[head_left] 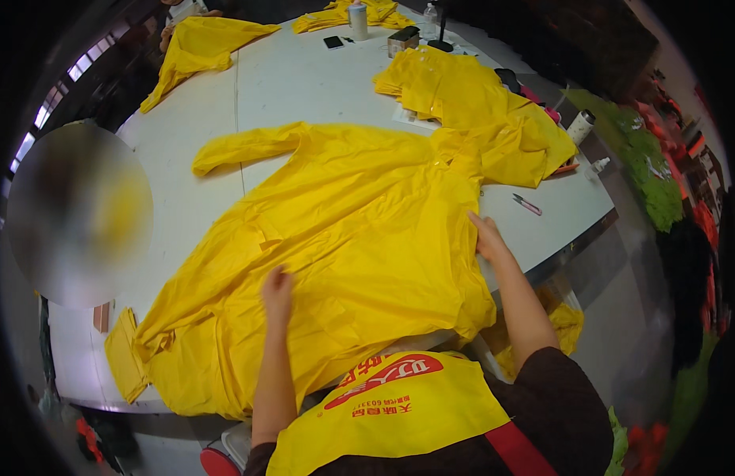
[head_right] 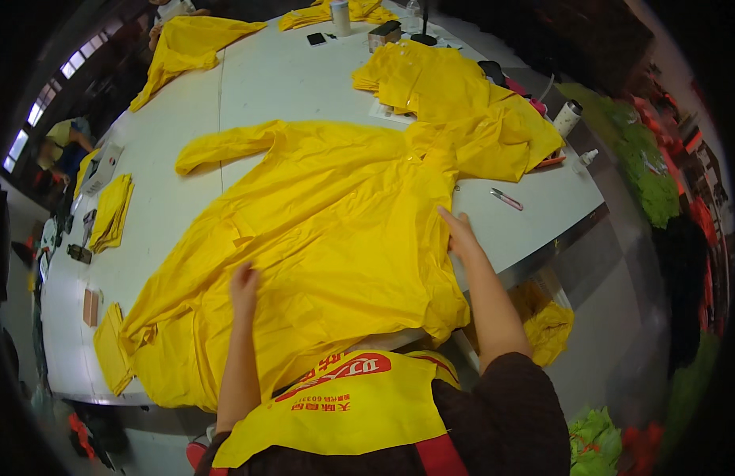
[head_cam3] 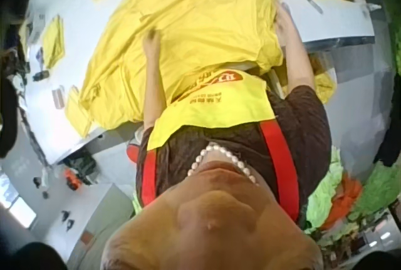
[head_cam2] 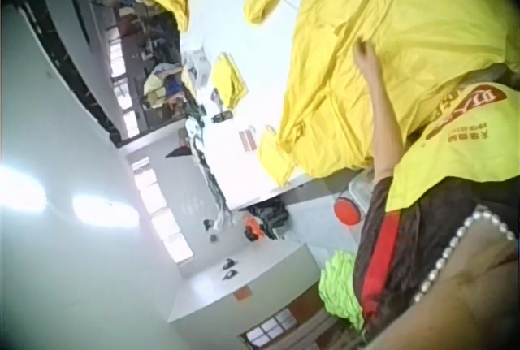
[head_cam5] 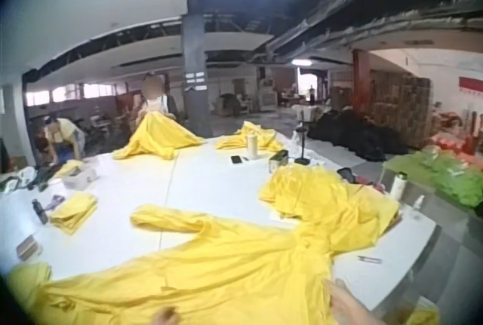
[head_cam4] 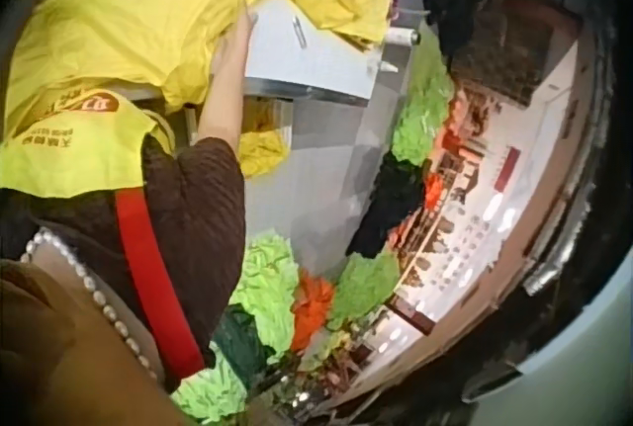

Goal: The person folds a yellow raincoat on a large white table. They spread the coat flat, fold the sleeves inward, fold the body in half, and then fold it into a compact rectangle. The folded coat is placed on a stack of similar items.

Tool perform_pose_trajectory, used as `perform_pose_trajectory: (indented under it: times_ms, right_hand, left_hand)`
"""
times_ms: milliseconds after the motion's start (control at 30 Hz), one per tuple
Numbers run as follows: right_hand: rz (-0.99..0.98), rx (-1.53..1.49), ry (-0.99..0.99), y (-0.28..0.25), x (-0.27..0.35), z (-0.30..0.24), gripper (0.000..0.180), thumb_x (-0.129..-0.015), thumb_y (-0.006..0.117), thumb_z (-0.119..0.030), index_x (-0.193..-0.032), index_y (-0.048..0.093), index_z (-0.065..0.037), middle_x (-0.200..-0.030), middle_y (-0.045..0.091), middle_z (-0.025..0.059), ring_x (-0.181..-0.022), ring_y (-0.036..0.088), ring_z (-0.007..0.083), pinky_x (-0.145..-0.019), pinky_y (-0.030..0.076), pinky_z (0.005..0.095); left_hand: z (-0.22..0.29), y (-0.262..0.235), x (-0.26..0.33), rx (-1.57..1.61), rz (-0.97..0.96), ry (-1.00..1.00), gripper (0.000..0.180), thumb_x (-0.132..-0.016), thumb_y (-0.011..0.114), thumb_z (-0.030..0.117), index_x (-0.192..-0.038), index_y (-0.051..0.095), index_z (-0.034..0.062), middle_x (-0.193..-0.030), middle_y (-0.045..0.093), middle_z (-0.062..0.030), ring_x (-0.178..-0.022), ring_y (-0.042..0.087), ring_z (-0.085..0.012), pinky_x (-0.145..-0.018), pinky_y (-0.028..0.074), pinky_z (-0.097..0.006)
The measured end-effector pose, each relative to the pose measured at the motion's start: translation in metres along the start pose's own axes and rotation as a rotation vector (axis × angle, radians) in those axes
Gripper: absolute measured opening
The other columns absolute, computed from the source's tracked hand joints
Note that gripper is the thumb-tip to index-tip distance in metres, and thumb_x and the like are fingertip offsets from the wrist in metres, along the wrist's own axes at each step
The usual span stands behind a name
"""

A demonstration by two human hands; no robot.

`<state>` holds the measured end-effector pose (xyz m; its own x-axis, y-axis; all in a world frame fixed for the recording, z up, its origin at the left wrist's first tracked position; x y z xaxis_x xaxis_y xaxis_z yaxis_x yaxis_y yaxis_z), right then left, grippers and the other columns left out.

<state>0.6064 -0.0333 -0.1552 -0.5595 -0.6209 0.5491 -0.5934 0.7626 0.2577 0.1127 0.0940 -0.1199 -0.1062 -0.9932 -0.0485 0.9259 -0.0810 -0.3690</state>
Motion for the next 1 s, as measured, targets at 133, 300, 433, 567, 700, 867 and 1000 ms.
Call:
perform_pose_trajectory:
  times_ms: [133, 300, 433, 567, 700, 867, 1000]
  right_hand:
    - [-0.380, -0.087, -0.251, 0.110, 0.041, -0.024, 0.050, -0.079, 0.058, -0.010, -0.124, 0.041, 0.002, -0.117, 0.053, 0.0145, -0.099, 0.057, 0.0266, -0.078, 0.050, 0.0383]
    - [-1.243, 1.079, -0.619, 0.200, 0.202, -0.026, 0.044, -0.084, 0.056, -0.018, -0.123, 0.047, 0.000, -0.116, 0.055, 0.0153, -0.109, 0.051, 0.0277, -0.091, 0.042, 0.0362]
    - [-1.544, 0.826, -1.144, 0.171, 0.224, -0.008, 0.046, -0.083, 0.062, -0.021, -0.122, 0.050, 0.000, -0.107, 0.061, 0.0153, -0.097, 0.058, 0.0264, -0.085, 0.044, 0.0337]
    - [-1.764, 0.859, -0.436, 0.145, 0.202, -0.047, 0.039, -0.081, 0.066, -0.017, -0.116, 0.057, -0.003, -0.094, 0.066, 0.0103, -0.084, 0.063, 0.0194, -0.074, 0.048, 0.0303]
    - [-0.965, 1.091, -1.168, 0.211, 0.105, -0.077, 0.054, -0.074, 0.070, -0.016, -0.122, 0.050, -0.003, -0.113, 0.057, 0.0131, -0.106, 0.054, 0.0253, -0.087, 0.044, 0.0362]
    - [-0.969, 1.252, -1.518, 0.317, 0.046, 0.035, 0.062, -0.068, 0.073, -0.026, -0.123, 0.049, -0.012, -0.130, 0.044, 0.0131, -0.125, 0.034, 0.0335, -0.099, 0.030, 0.0474]
    - [-1.434, 1.425, -1.184, 0.364, 0.068, 0.095, 0.028, -0.076, 0.063, -0.028, -0.099, 0.059, -0.013, -0.107, 0.060, 0.0110, -0.106, 0.052, 0.0321, -0.085, 0.041, 0.0441]
  left_hand:
    - [0.137, 0.135, 0.052, 0.235, -0.604, -0.408, 0.072, -0.078, 0.069, 0.018, -0.137, 0.029, 0.0049, -0.116, 0.052, -0.0133, -0.103, 0.056, -0.0224, -0.078, 0.051, -0.036]
    - [0.133, 0.182, 0.096, 0.399, -0.459, 0.071, 0.063, -0.077, 0.069, 0.018, -0.129, 0.034, 0.0047, -0.127, 0.041, -0.0127, -0.114, 0.045, -0.0230, -0.094, 0.040, -0.034]
    - [0.073, 0.132, 0.102, 0.988, 0.046, -0.580, 0.027, -0.090, 0.042, 0.015, -0.115, 0.048, 0.0048, -0.105, 0.057, -0.0096, -0.096, 0.057, -0.0233, -0.086, 0.047, -0.036]
    - [0.064, 0.013, 0.125, 1.011, 0.325, -0.322, 0.036, -0.096, 0.042, 0.028, -0.123, 0.047, 0.0050, -0.120, 0.054, -0.0115, -0.108, 0.055, -0.0251, -0.090, 0.048, -0.042]
    - [0.125, -0.032, 0.170, 0.962, 0.267, -0.090, 0.068, -0.076, 0.072, 0.031, -0.129, 0.041, 0.0016, -0.122, 0.052, -0.0099, -0.113, 0.051, -0.0249, -0.094, 0.043, -0.040]
    - [0.169, -0.091, 0.239, 0.416, 0.139, -0.125, 0.089, -0.053, 0.086, 0.022, -0.125, 0.041, -0.0038, -0.118, 0.053, -0.0094, -0.109, 0.052, -0.0204, -0.092, 0.042, -0.033]
    - [0.229, -0.153, 0.300, -0.189, 0.371, -0.097, 0.059, -0.062, 0.078, 0.015, -0.113, 0.053, 0.0001, -0.108, 0.057, -0.0113, -0.097, 0.056, -0.0223, -0.084, 0.044, -0.033]
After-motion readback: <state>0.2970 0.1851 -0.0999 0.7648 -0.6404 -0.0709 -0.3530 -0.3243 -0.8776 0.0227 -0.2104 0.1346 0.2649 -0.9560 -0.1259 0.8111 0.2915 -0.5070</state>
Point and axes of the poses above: each hand's wrist, its own x-axis away from the middle knuckle, its own y-axis out of the palm, z = x × y, the point moved 5 cm from there along -x, towards the middle knuckle
